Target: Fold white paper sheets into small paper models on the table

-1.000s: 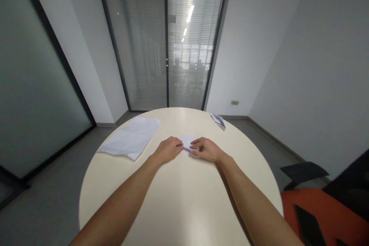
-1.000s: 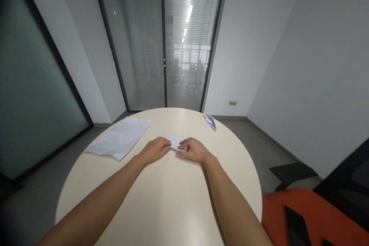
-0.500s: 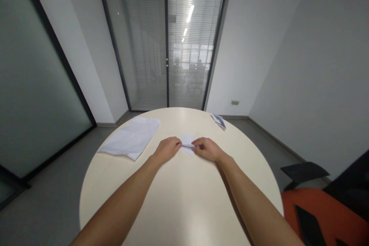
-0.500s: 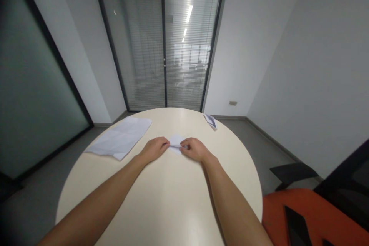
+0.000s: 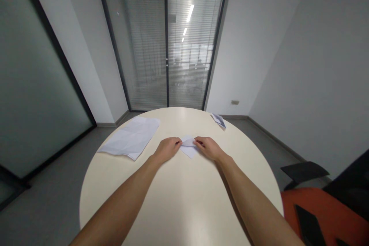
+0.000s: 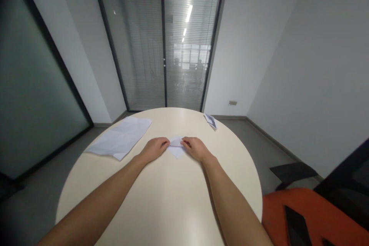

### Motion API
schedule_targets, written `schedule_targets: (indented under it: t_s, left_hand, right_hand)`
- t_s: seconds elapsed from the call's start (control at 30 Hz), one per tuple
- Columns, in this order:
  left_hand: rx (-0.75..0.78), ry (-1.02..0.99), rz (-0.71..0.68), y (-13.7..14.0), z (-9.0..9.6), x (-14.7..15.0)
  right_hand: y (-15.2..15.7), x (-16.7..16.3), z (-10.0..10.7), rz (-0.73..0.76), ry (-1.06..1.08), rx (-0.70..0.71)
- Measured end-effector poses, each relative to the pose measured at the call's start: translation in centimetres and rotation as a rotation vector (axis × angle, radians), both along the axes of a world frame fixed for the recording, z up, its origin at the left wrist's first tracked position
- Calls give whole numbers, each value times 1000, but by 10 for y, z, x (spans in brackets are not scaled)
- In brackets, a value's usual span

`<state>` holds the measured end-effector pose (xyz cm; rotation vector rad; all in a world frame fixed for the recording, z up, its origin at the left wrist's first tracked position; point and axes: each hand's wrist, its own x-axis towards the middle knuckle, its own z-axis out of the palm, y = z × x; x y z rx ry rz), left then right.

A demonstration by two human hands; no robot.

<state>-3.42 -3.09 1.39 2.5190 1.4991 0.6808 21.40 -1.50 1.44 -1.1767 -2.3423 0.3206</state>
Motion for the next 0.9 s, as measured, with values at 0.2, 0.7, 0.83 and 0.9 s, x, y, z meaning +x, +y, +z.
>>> schedule_targets:
  t_s: [0.2,0.7,0.83,0.9]
  left_hand:
    - [8,-39,-22,1,1,1]
    - [-10,-149,21,4,-4,2]
    - [-16,-166,22,4,-3,3]
    - [-27,-178,28,4,-3,3]
  right_hand:
    - [1,-1,-2,41,41,20]
    - [2,-1,-5,-63,25,26]
    - [4,0,-10,-87,78,5]
    - [5,0,-12,-80,99,8]
